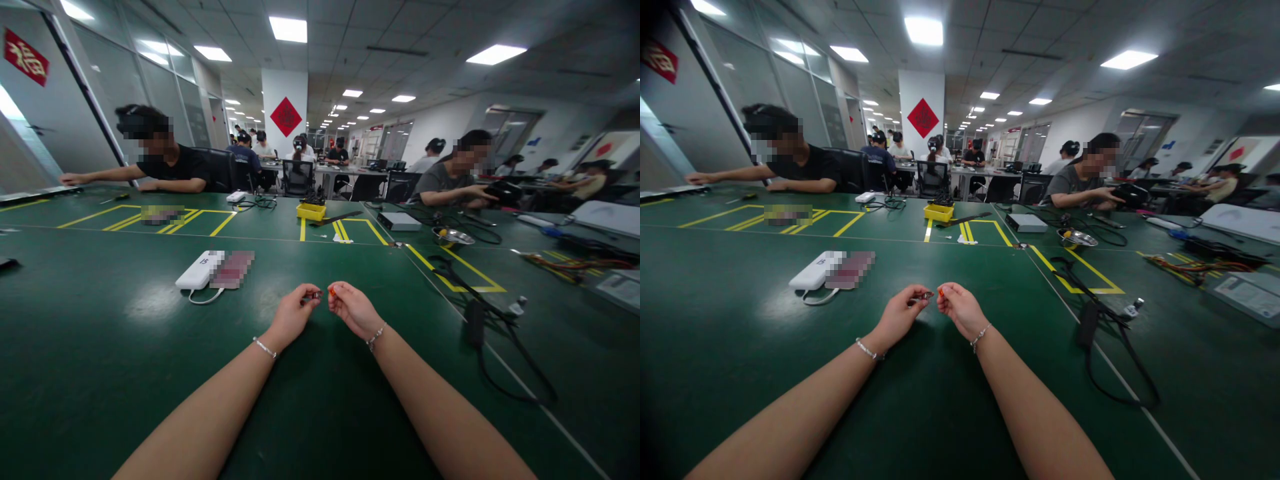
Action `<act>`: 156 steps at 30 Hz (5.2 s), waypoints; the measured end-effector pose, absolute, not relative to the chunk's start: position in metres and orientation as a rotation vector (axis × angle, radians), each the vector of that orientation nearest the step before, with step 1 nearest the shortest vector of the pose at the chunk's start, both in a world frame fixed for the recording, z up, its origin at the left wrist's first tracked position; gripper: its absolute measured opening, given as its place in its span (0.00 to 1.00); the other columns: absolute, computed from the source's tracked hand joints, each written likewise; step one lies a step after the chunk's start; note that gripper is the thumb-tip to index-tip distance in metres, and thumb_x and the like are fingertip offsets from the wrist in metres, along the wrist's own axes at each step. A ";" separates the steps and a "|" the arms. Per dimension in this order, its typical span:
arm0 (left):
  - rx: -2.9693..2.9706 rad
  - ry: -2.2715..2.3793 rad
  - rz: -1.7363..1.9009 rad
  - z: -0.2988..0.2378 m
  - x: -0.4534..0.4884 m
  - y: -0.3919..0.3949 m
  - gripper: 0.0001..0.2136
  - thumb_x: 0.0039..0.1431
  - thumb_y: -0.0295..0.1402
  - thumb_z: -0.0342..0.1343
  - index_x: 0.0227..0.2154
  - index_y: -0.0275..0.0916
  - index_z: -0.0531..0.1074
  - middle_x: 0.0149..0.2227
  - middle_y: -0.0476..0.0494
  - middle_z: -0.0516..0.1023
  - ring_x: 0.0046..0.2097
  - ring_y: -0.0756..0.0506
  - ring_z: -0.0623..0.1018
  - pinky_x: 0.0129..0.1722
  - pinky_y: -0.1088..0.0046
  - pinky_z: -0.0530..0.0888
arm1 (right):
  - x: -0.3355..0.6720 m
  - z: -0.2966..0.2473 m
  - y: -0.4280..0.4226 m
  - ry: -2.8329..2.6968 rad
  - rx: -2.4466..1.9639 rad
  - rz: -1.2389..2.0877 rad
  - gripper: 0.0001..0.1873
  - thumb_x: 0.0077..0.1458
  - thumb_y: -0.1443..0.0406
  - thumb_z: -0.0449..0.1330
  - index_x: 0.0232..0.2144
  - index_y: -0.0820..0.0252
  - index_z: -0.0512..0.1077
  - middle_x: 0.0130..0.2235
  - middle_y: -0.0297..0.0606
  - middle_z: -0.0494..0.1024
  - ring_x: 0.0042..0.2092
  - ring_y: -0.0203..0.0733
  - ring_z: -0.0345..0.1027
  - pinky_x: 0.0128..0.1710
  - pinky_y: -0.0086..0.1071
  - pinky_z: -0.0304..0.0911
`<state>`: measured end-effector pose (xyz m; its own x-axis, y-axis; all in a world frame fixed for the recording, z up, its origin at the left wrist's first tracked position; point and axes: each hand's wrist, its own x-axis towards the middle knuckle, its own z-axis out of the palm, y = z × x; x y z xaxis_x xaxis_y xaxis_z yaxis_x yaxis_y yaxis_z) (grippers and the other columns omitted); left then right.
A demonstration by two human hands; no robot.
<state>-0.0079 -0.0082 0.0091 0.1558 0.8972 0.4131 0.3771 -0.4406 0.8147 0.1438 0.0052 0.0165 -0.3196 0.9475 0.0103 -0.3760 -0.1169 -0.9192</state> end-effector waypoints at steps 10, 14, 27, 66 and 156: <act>1.800 1.226 1.260 0.004 -0.008 -0.004 0.09 0.48 0.29 0.48 0.33 0.38 0.68 0.34 0.47 0.73 0.36 0.50 0.71 0.38 0.73 0.67 | 0.146 0.017 0.005 -1.032 -0.690 1.765 0.08 0.44 0.63 0.57 0.29 0.61 0.66 0.24 0.32 0.69 0.27 0.29 0.61 0.30 0.27 0.57; 1.706 1.164 1.260 0.005 -0.008 -0.004 0.10 0.50 0.30 0.47 0.35 0.37 0.69 0.34 0.46 0.73 0.36 0.49 0.71 0.39 0.72 0.67 | 0.147 0.017 0.005 -1.030 -0.682 1.775 0.09 0.42 0.66 0.59 0.30 0.60 0.66 0.25 0.31 0.69 0.27 0.29 0.61 0.30 0.27 0.57; 1.383 0.915 1.180 0.001 -0.010 0.000 0.12 0.51 0.36 0.47 0.34 0.33 0.69 0.28 0.45 0.72 0.30 0.51 0.70 0.32 0.75 0.66 | 0.146 0.015 0.008 -0.992 -0.695 1.826 0.13 0.48 0.57 0.52 0.24 0.62 0.66 0.20 0.32 0.66 0.24 0.29 0.60 0.28 0.26 0.56; 2.071 1.662 1.303 0.012 -0.007 -0.013 0.05 0.49 0.33 0.49 0.28 0.39 0.67 0.29 0.48 0.69 0.32 0.49 0.68 0.30 0.74 0.64 | 0.126 0.017 -0.004 -1.114 -0.976 1.514 0.15 0.38 0.64 0.60 0.34 0.59 0.71 0.37 0.39 0.73 0.38 0.38 0.66 0.39 0.34 0.60; 2.468 1.666 0.462 -0.012 -0.017 -0.011 0.22 0.54 0.43 0.36 0.51 0.41 0.54 0.56 0.43 0.53 0.57 0.40 0.50 0.52 0.56 0.49 | 0.163 0.008 0.015 -2.620 -1.587 0.269 0.26 0.50 0.51 0.40 0.52 0.46 0.51 0.57 0.33 0.49 0.57 0.46 0.36 0.52 0.49 0.35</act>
